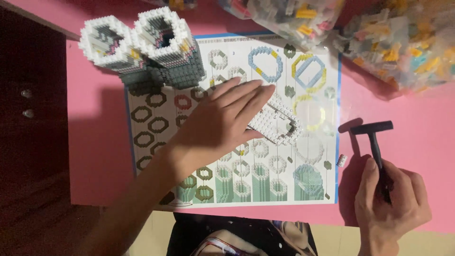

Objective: Assembling a small figure using interlocking plastic blocks and a small plastic hammer for securing pieces.

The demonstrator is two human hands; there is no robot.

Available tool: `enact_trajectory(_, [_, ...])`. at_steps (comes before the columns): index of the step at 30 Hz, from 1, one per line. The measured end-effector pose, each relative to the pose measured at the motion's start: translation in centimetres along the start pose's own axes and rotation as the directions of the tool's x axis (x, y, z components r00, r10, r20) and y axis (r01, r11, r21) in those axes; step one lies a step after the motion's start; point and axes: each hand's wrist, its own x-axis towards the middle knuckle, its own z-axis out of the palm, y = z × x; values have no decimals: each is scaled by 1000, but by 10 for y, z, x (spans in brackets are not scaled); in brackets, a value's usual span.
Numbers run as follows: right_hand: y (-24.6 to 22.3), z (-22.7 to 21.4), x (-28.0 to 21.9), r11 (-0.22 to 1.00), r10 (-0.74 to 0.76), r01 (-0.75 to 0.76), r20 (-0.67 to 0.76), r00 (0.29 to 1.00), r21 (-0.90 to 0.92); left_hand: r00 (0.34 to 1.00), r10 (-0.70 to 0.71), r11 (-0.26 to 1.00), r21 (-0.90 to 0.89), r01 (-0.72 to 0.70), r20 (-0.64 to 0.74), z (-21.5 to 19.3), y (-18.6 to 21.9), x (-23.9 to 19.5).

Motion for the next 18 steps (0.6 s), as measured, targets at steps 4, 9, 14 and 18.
enact_trajectory(4, [6, 2, 0, 1000, -15, 15, 6, 1000, -22, 995, 16, 1000, -10, -17, -95, 8, -1, -5])
enact_trajectory(9, [19, 7, -3, 1000, -3, 3, 18, 1000, -12, 974, 53, 991, -107, -78, -218, 7, -5, -5])
enact_trajectory(14, [11, 2, -3, 997, 72, -73, 59, 996, 23, 943, 140, 986, -42, -160, -303, 6, -6, -5])
enact_trajectory(18, [27, 7, -8, 999, -14, 15, 31, 999, -47, 939, 139, 990, 17, -141, -314, 7, -7, -8])
